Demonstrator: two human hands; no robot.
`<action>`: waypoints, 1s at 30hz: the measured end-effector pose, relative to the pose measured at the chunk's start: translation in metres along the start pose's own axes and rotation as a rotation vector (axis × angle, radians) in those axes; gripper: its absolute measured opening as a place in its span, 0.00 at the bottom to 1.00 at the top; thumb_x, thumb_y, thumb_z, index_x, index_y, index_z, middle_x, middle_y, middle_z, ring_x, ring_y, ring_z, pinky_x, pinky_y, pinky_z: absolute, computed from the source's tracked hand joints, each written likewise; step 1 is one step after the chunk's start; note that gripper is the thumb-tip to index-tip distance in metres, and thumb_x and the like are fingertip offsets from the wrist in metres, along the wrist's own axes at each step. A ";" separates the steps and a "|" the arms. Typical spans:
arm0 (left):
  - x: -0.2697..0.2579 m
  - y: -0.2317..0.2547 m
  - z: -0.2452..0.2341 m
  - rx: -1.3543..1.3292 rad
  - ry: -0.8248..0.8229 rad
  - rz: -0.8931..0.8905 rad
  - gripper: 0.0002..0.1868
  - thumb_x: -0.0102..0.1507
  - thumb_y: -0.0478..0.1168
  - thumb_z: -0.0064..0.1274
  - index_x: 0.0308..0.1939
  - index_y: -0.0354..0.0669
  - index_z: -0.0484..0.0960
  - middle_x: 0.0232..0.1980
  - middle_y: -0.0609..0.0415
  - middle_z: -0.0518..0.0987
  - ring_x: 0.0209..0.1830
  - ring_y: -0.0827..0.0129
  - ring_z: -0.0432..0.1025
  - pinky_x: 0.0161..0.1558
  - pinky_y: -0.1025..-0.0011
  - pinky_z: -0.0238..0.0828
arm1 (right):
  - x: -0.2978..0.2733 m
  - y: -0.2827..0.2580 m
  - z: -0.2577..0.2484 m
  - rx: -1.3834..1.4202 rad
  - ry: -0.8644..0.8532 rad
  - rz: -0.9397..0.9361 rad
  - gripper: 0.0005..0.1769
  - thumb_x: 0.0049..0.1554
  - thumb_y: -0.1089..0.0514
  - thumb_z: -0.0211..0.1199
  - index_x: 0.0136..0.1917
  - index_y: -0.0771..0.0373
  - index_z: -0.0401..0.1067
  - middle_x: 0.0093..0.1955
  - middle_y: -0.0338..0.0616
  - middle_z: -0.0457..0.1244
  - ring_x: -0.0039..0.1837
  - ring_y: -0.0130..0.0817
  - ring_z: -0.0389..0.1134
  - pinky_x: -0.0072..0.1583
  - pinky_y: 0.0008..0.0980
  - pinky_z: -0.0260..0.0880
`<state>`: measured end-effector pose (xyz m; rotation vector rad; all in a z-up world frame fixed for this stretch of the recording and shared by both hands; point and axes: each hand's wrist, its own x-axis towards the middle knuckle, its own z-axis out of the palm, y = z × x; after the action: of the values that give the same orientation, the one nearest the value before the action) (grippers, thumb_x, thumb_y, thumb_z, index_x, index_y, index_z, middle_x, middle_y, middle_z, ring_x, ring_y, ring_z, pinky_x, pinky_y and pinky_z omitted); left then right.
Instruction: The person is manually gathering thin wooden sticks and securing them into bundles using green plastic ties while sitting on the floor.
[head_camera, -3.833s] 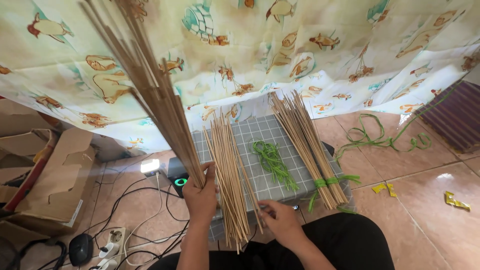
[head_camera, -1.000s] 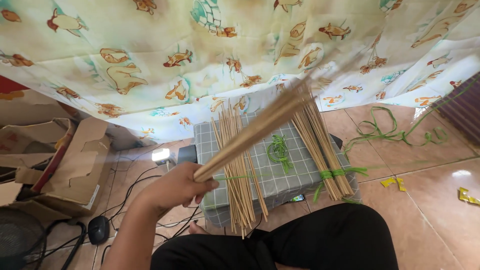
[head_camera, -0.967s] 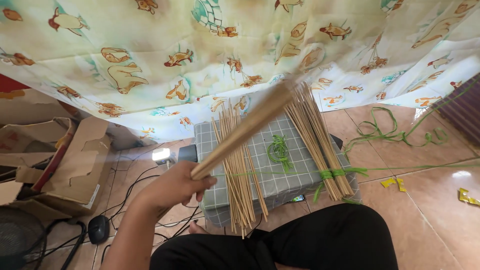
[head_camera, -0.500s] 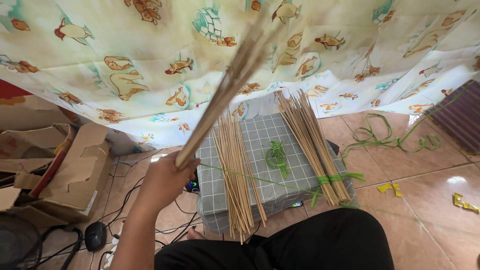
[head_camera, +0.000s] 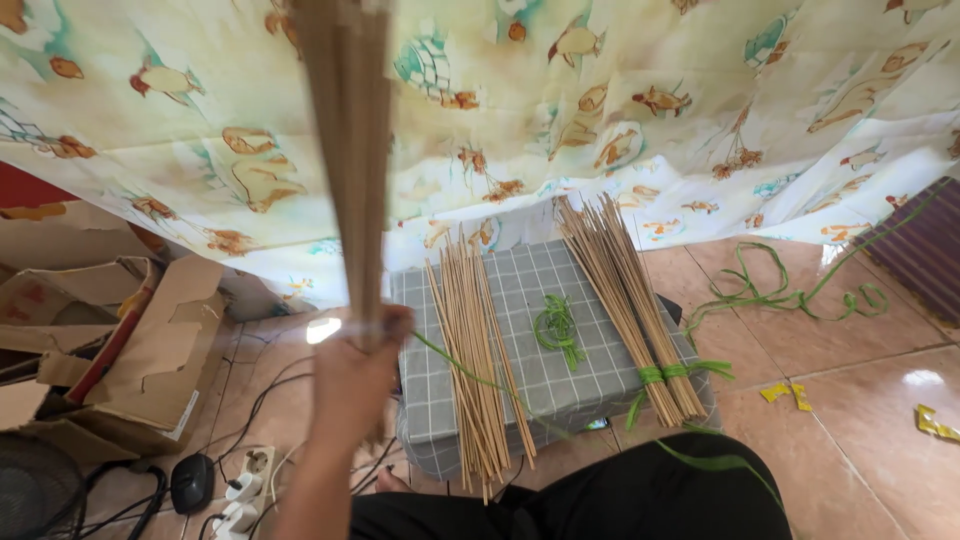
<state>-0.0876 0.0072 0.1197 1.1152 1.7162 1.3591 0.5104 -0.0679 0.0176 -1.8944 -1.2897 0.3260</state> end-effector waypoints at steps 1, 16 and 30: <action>-0.008 0.014 0.008 -0.002 0.005 0.010 0.09 0.60 0.41 0.64 0.42 0.44 0.91 0.32 0.44 0.84 0.23 0.62 0.69 0.29 0.64 0.70 | -0.009 -0.034 0.021 -0.004 -0.001 0.000 0.34 0.51 0.60 0.65 0.71 0.49 0.69 0.65 0.41 0.67 0.63 0.45 0.68 0.62 0.43 0.65; -0.053 0.060 0.058 -0.053 -0.225 0.090 0.09 0.57 0.36 0.63 0.39 0.38 0.93 0.30 0.55 0.89 0.28 0.73 0.77 0.34 0.75 0.75 | -0.125 -0.255 0.170 0.676 -0.479 -0.161 0.19 0.58 0.67 0.55 0.61 0.64 0.78 0.46 0.38 0.76 0.37 0.24 0.64 0.40 0.25 0.67; -0.024 -0.001 0.089 -0.704 -0.438 -0.096 0.11 0.69 0.36 0.51 0.53 0.36 0.82 0.27 0.50 0.76 0.14 0.78 0.58 0.19 0.78 0.56 | -0.092 -0.199 0.184 1.526 -0.149 0.097 0.14 0.62 0.70 0.51 0.59 0.74 0.72 0.48 0.53 0.64 0.45 0.38 0.62 0.45 0.35 0.62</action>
<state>0.0004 0.0206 0.0977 0.8198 0.8559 1.3691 0.2272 -0.0298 0.0253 -0.5984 -0.5912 1.1138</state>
